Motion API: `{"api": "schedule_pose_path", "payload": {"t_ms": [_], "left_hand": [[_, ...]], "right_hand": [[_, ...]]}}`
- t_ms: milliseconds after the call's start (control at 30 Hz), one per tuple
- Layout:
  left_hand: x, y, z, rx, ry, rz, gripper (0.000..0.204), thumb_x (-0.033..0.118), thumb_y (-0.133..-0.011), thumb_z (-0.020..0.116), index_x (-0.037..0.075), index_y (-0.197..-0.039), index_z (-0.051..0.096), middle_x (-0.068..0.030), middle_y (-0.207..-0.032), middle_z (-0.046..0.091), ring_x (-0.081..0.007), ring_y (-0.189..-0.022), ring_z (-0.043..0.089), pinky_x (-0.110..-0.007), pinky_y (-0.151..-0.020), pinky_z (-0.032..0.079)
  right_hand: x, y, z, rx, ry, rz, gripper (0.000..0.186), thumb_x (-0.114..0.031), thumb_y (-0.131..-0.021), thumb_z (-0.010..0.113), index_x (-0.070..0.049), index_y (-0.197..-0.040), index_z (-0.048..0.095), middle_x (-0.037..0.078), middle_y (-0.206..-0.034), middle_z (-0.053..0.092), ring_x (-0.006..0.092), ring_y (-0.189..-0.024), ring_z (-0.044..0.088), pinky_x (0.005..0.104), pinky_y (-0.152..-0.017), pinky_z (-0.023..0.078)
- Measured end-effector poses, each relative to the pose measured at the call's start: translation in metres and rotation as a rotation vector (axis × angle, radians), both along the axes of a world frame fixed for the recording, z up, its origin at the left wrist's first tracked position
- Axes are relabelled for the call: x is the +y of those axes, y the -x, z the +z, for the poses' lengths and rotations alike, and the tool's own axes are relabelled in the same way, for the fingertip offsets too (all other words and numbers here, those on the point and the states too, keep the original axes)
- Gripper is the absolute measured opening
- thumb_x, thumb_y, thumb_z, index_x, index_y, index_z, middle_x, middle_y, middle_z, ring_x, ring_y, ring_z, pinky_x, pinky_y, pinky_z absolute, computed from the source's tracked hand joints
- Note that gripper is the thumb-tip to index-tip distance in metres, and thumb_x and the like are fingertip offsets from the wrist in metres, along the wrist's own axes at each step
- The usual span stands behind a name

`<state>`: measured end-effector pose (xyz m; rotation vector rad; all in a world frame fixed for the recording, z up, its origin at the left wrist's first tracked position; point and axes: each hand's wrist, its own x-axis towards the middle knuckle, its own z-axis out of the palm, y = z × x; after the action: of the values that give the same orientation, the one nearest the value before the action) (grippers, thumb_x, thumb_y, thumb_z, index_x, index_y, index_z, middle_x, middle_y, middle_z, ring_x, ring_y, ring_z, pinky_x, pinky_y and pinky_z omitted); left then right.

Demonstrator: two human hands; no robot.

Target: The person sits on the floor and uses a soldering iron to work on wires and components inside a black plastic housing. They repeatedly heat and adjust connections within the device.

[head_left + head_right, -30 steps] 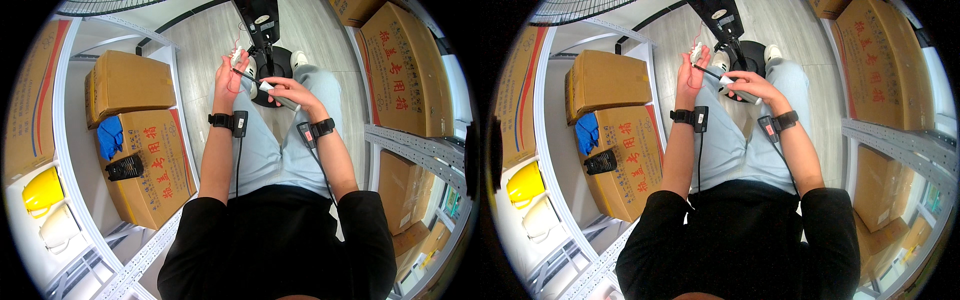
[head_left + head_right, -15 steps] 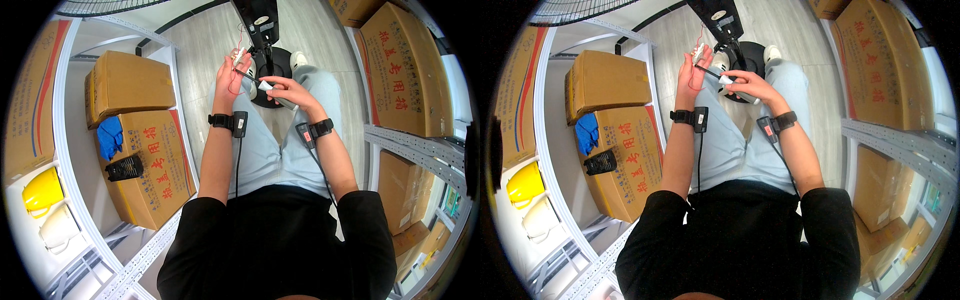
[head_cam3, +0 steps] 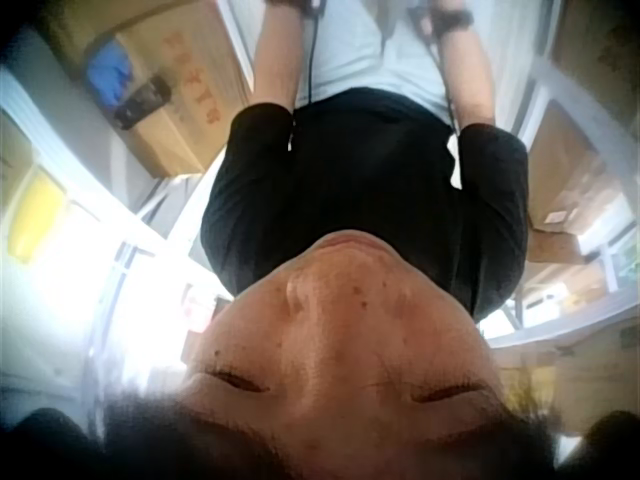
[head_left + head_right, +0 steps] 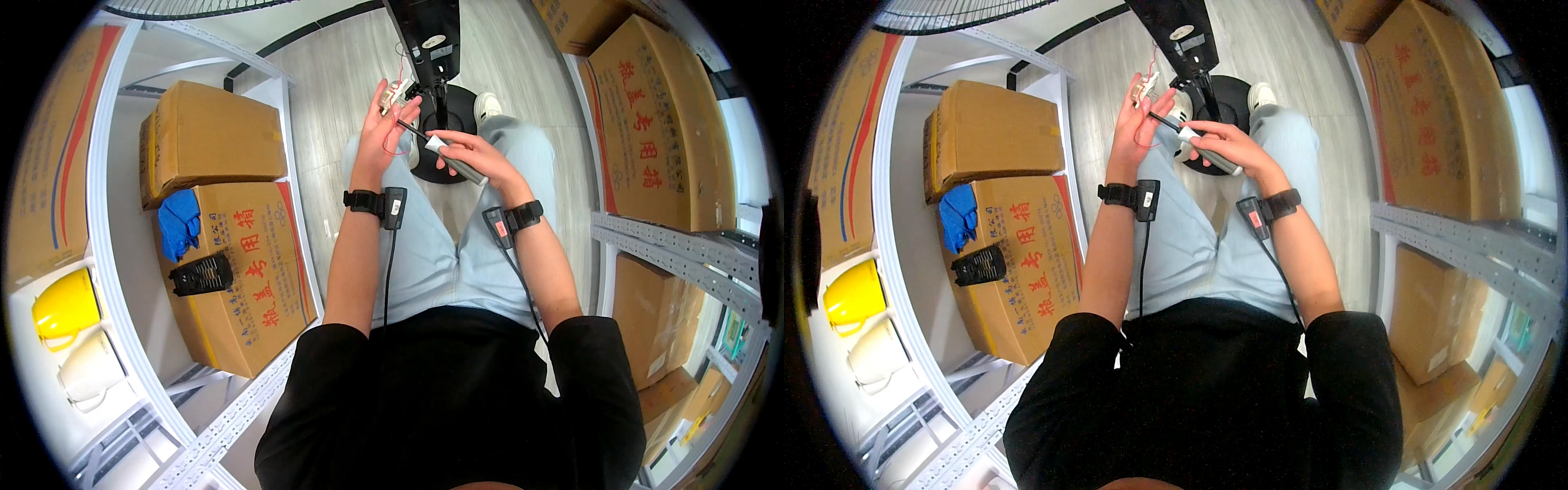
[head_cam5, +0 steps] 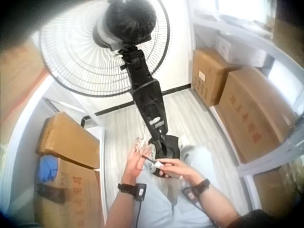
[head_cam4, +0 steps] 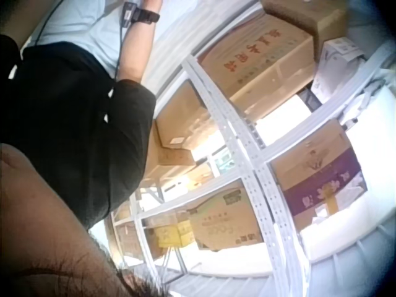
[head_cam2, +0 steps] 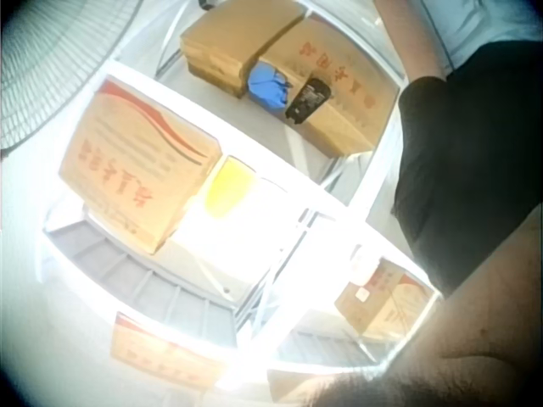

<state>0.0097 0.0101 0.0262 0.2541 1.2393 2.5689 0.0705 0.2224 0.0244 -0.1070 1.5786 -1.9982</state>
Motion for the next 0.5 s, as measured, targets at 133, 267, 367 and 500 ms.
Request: {"api": "schedule_pose_path", "payload": {"t_ms": [133, 267, 367, 500], "left_hand": [[-0.0039, 0.0018, -0.0059, -0.008, -0.037, -0.003, 0.064, 0.004, -0.1, 0.05, 0.006, -0.154, 0.017, -0.0149, -0.15, 0.033, -0.0392, -0.13, 0.05, -0.047, -0.11, 0.041], [-0.0015, 0.0027, -0.0062, -0.017, 0.012, 0.004, 0.066, 0.003, -0.098, 0.052, 0.005, -0.154, 0.019, -0.0156, -0.147, 0.037, -0.0382, -0.128, 0.051, -0.046, -0.109, 0.042], [-0.0014, 0.0026, -0.0061, -0.022, 0.023, 0.011, 0.067, 0.003, -0.097, 0.054, 0.005, -0.154, 0.02, -0.0161, -0.145, 0.04, -0.0379, -0.127, 0.052, -0.045, -0.108, 0.043], [-0.0011, 0.0015, -0.0033, -0.029, 0.033, 0.008, 0.069, 0.003, -0.096, 0.055, 0.006, -0.155, 0.02, -0.016, -0.145, 0.041, -0.0366, -0.128, 0.051, -0.045, -0.108, 0.043]], "right_hand": [[-0.0023, 0.0, 0.0002, -0.002, 0.028, -0.011, 0.047, -0.024, -0.096, 0.06, -0.01, -0.14, 0.053, 0.002, -0.087, 0.066, 0.0072, -0.075, 0.059, 0.0212, -0.069, 0.049], [-0.0013, -0.0003, 0.0012, -0.013, 0.047, -0.043, 0.045, -0.023, -0.096, 0.06, -0.01, -0.139, 0.054, 0.003, -0.088, 0.066, 0.0073, -0.074, 0.059, 0.021, -0.067, 0.049], [-0.0017, -0.0008, 0.0023, -0.021, 0.069, -0.057, 0.045, -0.023, -0.096, 0.06, -0.01, -0.139, 0.054, 0.003, -0.088, 0.066, 0.0073, -0.074, 0.059, 0.0208, -0.067, 0.049], [-0.0013, -0.0013, 0.0059, -0.02, 0.068, -0.066, 0.045, -0.023, -0.096, 0.059, -0.01, -0.139, 0.054, 0.003, -0.088, 0.066, 0.0072, -0.074, 0.059, 0.0208, -0.067, 0.049]]}}
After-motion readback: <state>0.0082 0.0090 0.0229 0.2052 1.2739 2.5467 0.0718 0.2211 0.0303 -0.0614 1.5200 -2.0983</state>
